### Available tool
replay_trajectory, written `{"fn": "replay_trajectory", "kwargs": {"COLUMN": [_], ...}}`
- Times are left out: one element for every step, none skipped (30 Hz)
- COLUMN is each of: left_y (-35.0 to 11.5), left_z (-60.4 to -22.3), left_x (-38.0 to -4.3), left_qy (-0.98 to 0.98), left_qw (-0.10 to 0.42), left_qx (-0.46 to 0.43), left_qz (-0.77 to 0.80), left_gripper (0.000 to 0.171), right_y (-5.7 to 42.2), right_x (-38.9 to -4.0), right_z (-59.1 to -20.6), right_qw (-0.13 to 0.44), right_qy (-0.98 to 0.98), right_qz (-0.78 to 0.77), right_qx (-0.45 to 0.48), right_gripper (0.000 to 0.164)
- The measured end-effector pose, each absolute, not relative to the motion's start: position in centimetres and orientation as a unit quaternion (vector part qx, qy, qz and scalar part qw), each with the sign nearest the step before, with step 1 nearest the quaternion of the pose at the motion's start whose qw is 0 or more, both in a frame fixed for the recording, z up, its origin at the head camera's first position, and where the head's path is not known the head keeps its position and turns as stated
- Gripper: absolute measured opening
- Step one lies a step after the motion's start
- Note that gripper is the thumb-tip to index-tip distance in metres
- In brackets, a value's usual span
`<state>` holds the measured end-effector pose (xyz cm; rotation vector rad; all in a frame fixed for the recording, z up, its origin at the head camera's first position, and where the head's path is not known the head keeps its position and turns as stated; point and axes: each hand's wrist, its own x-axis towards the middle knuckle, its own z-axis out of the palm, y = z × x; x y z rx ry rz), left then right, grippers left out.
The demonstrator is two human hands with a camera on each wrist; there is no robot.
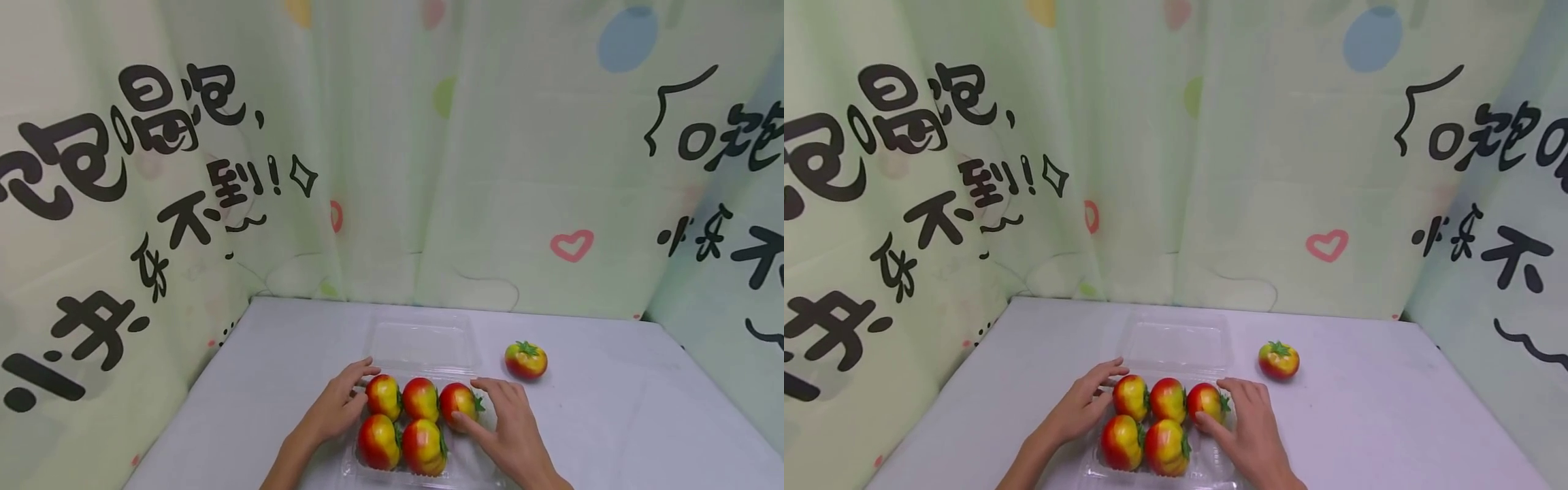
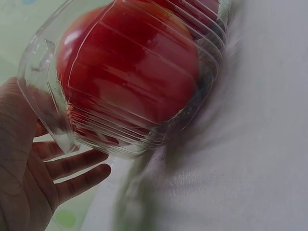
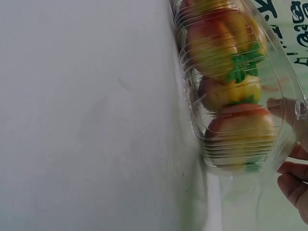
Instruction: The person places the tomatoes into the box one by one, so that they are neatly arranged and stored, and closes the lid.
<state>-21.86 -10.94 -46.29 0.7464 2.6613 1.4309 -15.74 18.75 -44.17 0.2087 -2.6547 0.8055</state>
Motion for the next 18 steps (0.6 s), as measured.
{"fn": "replay_trajectory", "kwargs": {"left_y": [-10.9,-10.8,-10.8,-10.8,-10.9,-10.9,-11.0,-11.0,-11.0,-11.0,-11.0,-11.0,-11.0,-11.0,-11.0,-11.0,-11.0,-11.0], "left_z": [-46.3,-46.2,-46.2,-46.2,-46.2,-46.2,-46.1,-46.1,-46.1,-46.1,-46.1,-46.1,-46.1,-46.1,-46.1,-46.1,-46.2,-46.2], "left_x": [-21.9,-21.9,-21.9,-21.8,-21.8,-21.8,-21.8,-21.8,-21.8,-21.8,-21.8,-21.8,-21.8,-21.8,-21.7,-21.7,-21.7,-21.6], "left_qy": [0.855,0.856,0.856,0.856,0.856,0.856,0.856,0.855,0.854,0.854,0.854,0.853,0.853,0.853,0.853,0.852,0.851,0.851], "left_qw": [0.016,0.017,0.019,0.018,0.018,0.017,0.017,0.016,0.016,0.016,0.016,0.017,0.017,0.016,0.015,0.014,0.012,0.011], "left_qx": [0.239,0.238,0.236,0.235,0.235,0.236,0.236,0.239,0.24,0.241,0.242,0.243,0.243,0.243,0.243,0.244,0.246,0.246], "left_qz": [0.46,0.459,0.46,0.46,0.46,0.46,0.46,0.461,0.46,0.46,0.461,0.461,0.462,0.462,0.462,0.463,0.463,0.464], "left_gripper": [0.049,0.049,0.049,0.049,0.048,0.047,0.047,0.047,0.047,0.047,0.047,0.047,0.047,0.046,0.046,0.045,0.045,0.045], "right_y": [18.9,19.1,19.2,19.3,19.4,19.5,19.6,19.7,19.8,19.9,20.0,20.1,20.3,20.4,20.5,20.6,20.6,20.8], "right_x": [-15.6,-15.5,-15.4,-15.4,-15.3,-15.3,-15.3,-15.2,-15.2,-15.2,-15.3,-15.2,-15.3,-15.3,-15.3,-15.3,-15.3,-15.2], "right_z": [-44.1,-44.1,-44.1,-44.1,-44.1,-44.1,-44.1,-44.2,-44.2,-44.3,-44.3,-44.4,-44.4,-44.4,-44.4,-44.4,-44.4,-44.5], "right_qw": [0.179,0.181,0.184,0.19,0.198,0.206,0.215,0.221,0.226,0.229,0.23,0.229,0.226,0.222,0.218,0.213,0.21,0.212], "right_qy": [-0.94,-0.94,-0.94,-0.939,-0.938,-0.937,-0.935,-0.934,-0.934,-0.934,-0.934,-0.935,-0.937,-0.939,-0.941,-0.943,-0.944,-0.945], "right_qz": [0.282,0.281,0.278,0.275,0.272,0.269,0.266,0.263,0.259,0.255,0.252,0.25,0.247,0.245,0.243,0.241,0.239,0.236], "right_qx": [0.074,0.075,0.077,0.081,0.085,0.089,0.094,0.098,0.099,0.101,0.101,0.1,0.097,0.094,0.091,0.088,0.084,0.085], "right_gripper": [0.055,0.055,0.055,0.055,0.055,0.054,0.054,0.053,0.053,0.052,0.052,0.051,0.05,0.05,0.05,0.049,0.049,0.049]}}
